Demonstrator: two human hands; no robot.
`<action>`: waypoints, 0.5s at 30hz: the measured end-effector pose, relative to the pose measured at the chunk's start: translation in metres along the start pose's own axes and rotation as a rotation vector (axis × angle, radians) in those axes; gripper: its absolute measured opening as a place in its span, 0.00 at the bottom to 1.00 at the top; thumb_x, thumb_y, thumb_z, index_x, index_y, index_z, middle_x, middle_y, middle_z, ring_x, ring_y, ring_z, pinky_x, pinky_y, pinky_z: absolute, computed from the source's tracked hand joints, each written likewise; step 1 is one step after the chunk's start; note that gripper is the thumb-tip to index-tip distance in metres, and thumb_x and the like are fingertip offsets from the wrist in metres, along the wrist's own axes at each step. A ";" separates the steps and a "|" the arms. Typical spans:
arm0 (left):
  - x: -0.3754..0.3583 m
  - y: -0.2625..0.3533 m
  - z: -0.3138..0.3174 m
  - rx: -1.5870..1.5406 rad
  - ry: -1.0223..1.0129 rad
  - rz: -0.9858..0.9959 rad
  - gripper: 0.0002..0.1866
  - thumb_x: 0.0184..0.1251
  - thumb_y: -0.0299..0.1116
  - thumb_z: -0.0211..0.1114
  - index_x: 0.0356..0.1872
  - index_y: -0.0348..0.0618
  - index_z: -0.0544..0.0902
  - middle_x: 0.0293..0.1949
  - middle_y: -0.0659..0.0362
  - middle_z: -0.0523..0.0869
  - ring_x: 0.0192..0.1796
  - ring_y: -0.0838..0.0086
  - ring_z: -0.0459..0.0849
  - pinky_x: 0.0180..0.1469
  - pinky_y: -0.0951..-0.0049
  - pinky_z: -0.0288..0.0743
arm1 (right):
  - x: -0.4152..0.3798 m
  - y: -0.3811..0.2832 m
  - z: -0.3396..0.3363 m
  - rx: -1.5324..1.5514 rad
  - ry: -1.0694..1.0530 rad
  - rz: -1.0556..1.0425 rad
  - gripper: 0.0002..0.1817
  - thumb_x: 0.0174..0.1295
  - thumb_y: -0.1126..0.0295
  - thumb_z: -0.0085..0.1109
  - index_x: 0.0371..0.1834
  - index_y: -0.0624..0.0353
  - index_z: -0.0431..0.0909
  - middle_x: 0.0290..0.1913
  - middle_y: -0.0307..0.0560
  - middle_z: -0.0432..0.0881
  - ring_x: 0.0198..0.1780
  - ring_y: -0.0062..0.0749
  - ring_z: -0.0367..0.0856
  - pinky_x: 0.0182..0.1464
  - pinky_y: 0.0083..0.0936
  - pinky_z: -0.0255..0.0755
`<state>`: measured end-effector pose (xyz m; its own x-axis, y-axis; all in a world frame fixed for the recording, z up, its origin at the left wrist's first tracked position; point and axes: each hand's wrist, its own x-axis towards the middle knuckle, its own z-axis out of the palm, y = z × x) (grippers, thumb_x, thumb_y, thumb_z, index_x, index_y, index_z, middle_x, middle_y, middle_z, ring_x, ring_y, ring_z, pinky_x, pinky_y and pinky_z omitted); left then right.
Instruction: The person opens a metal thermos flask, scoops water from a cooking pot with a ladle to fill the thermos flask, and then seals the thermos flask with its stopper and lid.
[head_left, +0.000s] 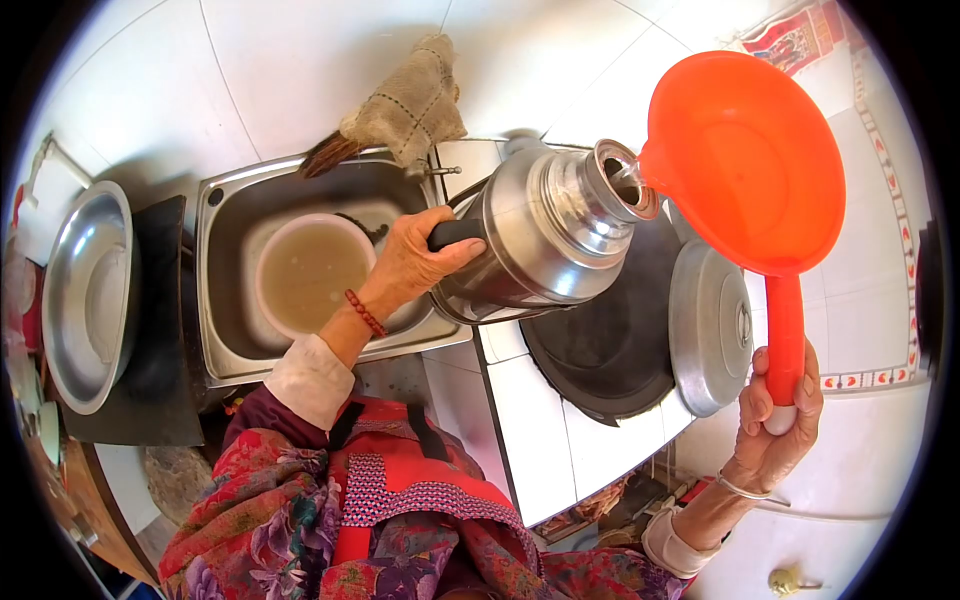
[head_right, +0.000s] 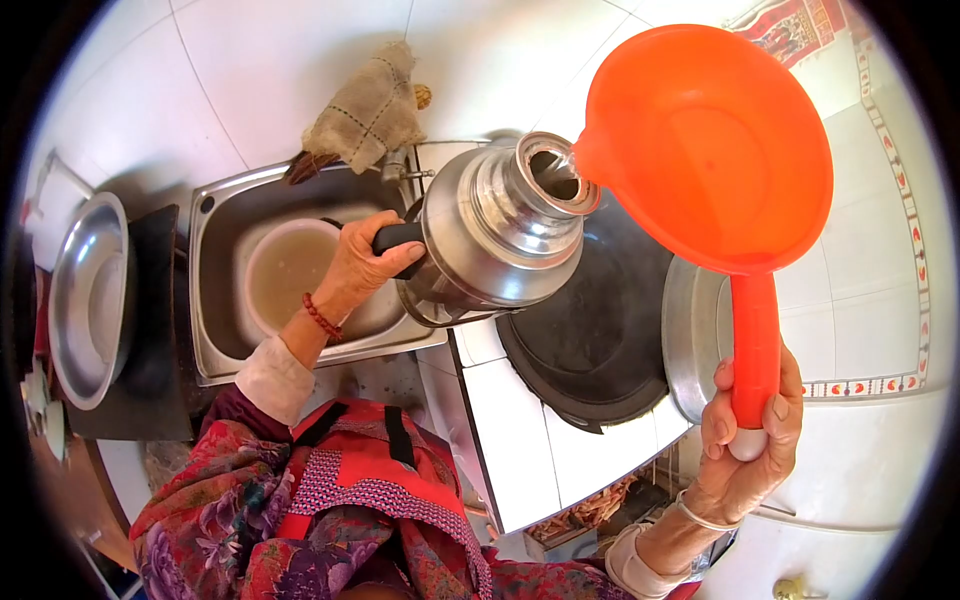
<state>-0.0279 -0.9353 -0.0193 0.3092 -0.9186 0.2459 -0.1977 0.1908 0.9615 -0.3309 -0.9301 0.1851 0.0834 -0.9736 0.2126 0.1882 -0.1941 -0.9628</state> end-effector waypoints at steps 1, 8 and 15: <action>0.000 0.000 0.000 -0.007 -0.003 -0.003 0.17 0.49 0.41 0.69 0.22 0.37 0.74 0.17 0.59 0.72 0.21 0.78 0.67 0.22 0.76 0.63 | 0.000 0.000 0.000 -0.007 -0.007 -0.005 0.26 0.57 0.67 0.50 0.55 0.73 0.59 0.32 0.59 0.71 0.15 0.20 0.65 0.09 0.08 0.57; 0.000 0.000 0.000 -0.011 -0.005 0.010 0.17 0.50 0.41 0.69 0.22 0.37 0.74 0.16 0.60 0.72 0.21 0.79 0.67 0.22 0.77 0.63 | 0.001 -0.003 0.002 -0.018 -0.033 -0.019 0.26 0.57 0.67 0.50 0.55 0.73 0.59 0.32 0.59 0.71 0.15 0.20 0.65 0.10 0.08 0.57; -0.001 -0.001 0.000 -0.053 -0.016 0.003 0.16 0.50 0.39 0.68 0.22 0.37 0.74 0.16 0.61 0.71 0.21 0.80 0.66 0.22 0.78 0.62 | 0.000 -0.004 0.006 -0.061 -0.011 -0.038 0.28 0.56 0.66 0.52 0.56 0.73 0.59 0.32 0.57 0.71 0.15 0.20 0.65 0.10 0.08 0.57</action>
<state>-0.0279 -0.9349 -0.0200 0.2940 -0.9232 0.2474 -0.1490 0.2114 0.9660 -0.3257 -0.9288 0.1904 0.0885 -0.9641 0.2503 0.1310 -0.2378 -0.9624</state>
